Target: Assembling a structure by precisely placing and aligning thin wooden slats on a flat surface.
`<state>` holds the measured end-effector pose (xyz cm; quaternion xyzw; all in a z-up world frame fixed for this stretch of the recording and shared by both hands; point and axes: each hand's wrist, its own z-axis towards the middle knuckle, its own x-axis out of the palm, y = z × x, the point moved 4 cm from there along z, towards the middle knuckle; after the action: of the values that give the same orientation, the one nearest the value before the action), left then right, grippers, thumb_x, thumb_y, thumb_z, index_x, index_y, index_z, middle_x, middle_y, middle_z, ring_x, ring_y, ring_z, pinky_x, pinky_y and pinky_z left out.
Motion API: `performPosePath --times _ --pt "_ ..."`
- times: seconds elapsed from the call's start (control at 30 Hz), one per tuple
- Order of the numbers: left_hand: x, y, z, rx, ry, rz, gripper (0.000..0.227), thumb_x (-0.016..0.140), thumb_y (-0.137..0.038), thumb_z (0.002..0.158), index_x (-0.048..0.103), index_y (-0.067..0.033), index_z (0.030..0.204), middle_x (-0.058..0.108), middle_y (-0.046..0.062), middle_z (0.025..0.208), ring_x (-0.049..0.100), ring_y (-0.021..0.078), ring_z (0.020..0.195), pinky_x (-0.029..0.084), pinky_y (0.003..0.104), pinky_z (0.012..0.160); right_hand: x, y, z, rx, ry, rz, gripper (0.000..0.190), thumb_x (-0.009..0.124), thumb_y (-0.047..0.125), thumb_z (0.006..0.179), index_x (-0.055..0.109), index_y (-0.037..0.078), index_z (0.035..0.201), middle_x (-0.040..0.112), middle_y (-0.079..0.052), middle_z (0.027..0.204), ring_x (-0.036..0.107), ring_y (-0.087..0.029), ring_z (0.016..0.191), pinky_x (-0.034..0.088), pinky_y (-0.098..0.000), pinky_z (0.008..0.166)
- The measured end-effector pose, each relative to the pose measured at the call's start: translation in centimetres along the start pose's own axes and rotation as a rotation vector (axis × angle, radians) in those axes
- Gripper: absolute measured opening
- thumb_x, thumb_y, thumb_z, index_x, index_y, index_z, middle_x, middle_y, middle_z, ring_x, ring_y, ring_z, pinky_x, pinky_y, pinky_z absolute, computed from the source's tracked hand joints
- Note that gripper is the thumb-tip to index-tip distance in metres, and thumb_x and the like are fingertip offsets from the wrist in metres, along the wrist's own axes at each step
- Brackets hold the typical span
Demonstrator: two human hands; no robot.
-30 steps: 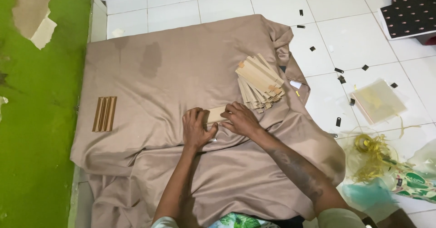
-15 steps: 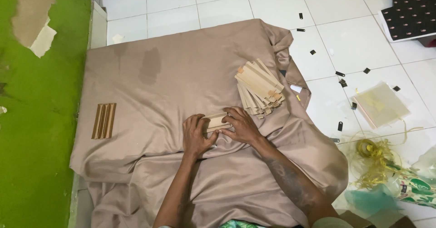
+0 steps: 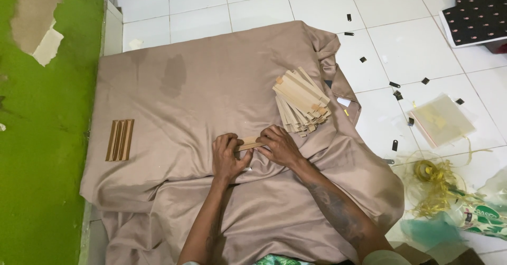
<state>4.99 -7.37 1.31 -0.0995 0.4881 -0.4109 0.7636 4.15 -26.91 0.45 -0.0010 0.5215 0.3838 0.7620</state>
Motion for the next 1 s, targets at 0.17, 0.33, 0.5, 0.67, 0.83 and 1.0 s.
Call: performPosePath --times 0.17,0.33,0.5,0.67,0.83,1.0 --pt "-0.2 0.1 0.1 -0.011 0.013 -0.044 0.021 0.085 -0.033 0.078 0.075 -0.0146 0.084 0.067 0.003 0.096 0.064 0.0243 0.100 0.045 0.041 0.092 -0.4 0.3 0.2 0.003 0.006 -0.034 0.014 0.071 0.026 0.097 0.074 0.013 0.097 0.066 -0.005 0.093 0.062 -0.025 0.099 0.049 -0.0406 0.083" --pt "-1.2 -1.2 0.6 -0.020 0.051 -0.055 0.016 0.080 -0.032 0.087 0.078 -0.0174 0.093 0.066 0.000 0.092 0.064 0.0218 0.093 0.045 0.039 0.090 -0.2 0.1 -0.1 0.013 -0.013 -0.031 0.016 0.062 0.023 0.102 0.073 0.012 0.101 0.066 -0.007 0.091 0.063 -0.028 0.099 0.050 -0.0419 0.085" --pt "-1.4 -1.8 0.7 -0.022 0.080 -0.012 0.017 0.077 -0.036 0.092 0.077 -0.0192 0.094 0.065 -0.001 0.092 0.063 0.0206 0.093 0.044 0.039 0.089 0.6 -0.6 -0.2 0.049 -0.030 -0.021 0.011 0.071 0.024 0.097 0.074 0.014 0.098 0.064 -0.006 0.097 0.061 -0.028 0.102 0.049 -0.0429 0.087" --pt "-0.8 -0.8 0.4 0.000 0.057 -0.008 0.018 0.076 -0.033 0.093 0.077 -0.0154 0.091 0.067 0.003 0.096 0.065 0.0231 0.096 0.046 0.040 0.089 0.1 -0.6 -0.1 0.082 -0.019 0.034 0.015 0.077 0.024 0.090 0.075 0.013 0.101 0.066 -0.009 0.112 0.061 -0.031 0.112 0.049 -0.0458 0.092" --pt "-0.2 -0.2 0.1 0.035 0.050 -0.009 0.015 0.074 -0.031 0.095 0.076 -0.0168 0.091 0.069 0.002 0.096 0.067 0.0227 0.097 0.045 0.039 0.090 0.6 -1.0 -0.5 0.085 -0.020 0.066 0.011 0.076 0.020 0.091 0.077 0.012 0.098 0.068 -0.006 0.106 0.064 -0.028 0.107 0.049 -0.0432 0.089" --pt "0.3 0.1 1.0 0.146 0.099 0.175 0.006 0.073 -0.028 0.095 0.073 -0.0230 0.092 0.067 -0.004 0.091 0.065 0.0187 0.093 0.040 0.041 0.095 -0.3 -1.1 -0.6 0.031 -0.136 -0.040 0.009 0.071 0.022 0.095 0.077 0.015 0.097 0.066 -0.003 0.100 0.065 -0.025 0.099 0.051 -0.0410 0.082"
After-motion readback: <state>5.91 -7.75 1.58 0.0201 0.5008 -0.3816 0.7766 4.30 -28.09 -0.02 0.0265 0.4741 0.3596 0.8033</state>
